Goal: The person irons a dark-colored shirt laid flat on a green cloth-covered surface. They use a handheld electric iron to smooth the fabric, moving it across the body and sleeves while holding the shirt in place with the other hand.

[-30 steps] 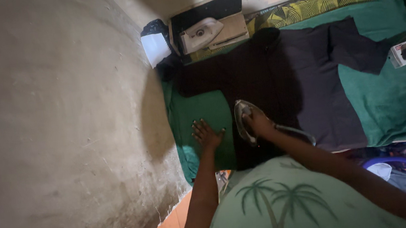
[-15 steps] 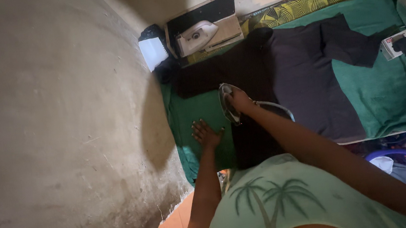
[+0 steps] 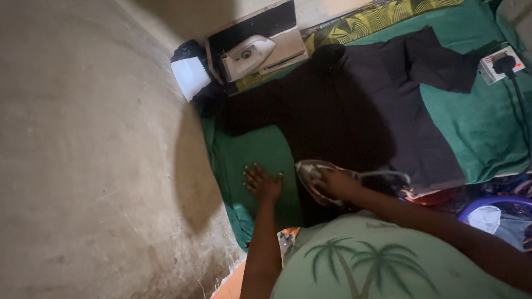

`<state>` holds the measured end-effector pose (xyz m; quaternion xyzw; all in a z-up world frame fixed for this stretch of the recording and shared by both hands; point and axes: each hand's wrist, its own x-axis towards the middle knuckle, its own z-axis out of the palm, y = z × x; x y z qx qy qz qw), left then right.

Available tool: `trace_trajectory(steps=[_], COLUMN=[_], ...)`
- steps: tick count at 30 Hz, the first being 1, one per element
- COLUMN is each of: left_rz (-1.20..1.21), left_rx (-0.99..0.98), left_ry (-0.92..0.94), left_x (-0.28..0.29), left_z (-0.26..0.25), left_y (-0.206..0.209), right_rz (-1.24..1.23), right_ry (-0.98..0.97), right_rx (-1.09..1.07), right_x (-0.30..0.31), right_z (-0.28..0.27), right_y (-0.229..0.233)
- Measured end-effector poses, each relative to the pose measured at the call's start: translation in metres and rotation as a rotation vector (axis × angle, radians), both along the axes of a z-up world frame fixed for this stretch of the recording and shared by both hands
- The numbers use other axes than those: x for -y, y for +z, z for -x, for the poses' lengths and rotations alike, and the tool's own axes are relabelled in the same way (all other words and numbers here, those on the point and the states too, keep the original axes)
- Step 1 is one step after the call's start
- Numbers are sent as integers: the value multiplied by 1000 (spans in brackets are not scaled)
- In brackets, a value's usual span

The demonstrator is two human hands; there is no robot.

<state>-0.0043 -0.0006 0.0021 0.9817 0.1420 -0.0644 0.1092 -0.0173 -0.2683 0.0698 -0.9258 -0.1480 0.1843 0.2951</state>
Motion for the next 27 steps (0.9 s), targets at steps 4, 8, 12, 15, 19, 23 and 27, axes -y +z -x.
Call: trace_trajectory(steps=[4,8,12,15,19,23,27], left_rz=[-19,2,-172,-55,68,67,71], left_rx=[-7,32,184,201,198,162,182], left_ry=[26,8,-57,-266,-494,-503,-491], left_x=[3,2,30,67,108,121,121], left_z=[2,2,14,29,47,59,57], left_y=[0,2,2,-2,-5,-3,0], right_rz=[98,7,172,291,144,9,-145], right_ry=[58,64,-5,38,-153,-433,-700], right_rx=[-126,-201,-209,-111,-82,-11,-148], right_x=[47,98,144,183,216,221,208], right_z=[22,33,39,42,47,42,12], right_y=[16,26,20,6,-9,-6,8])
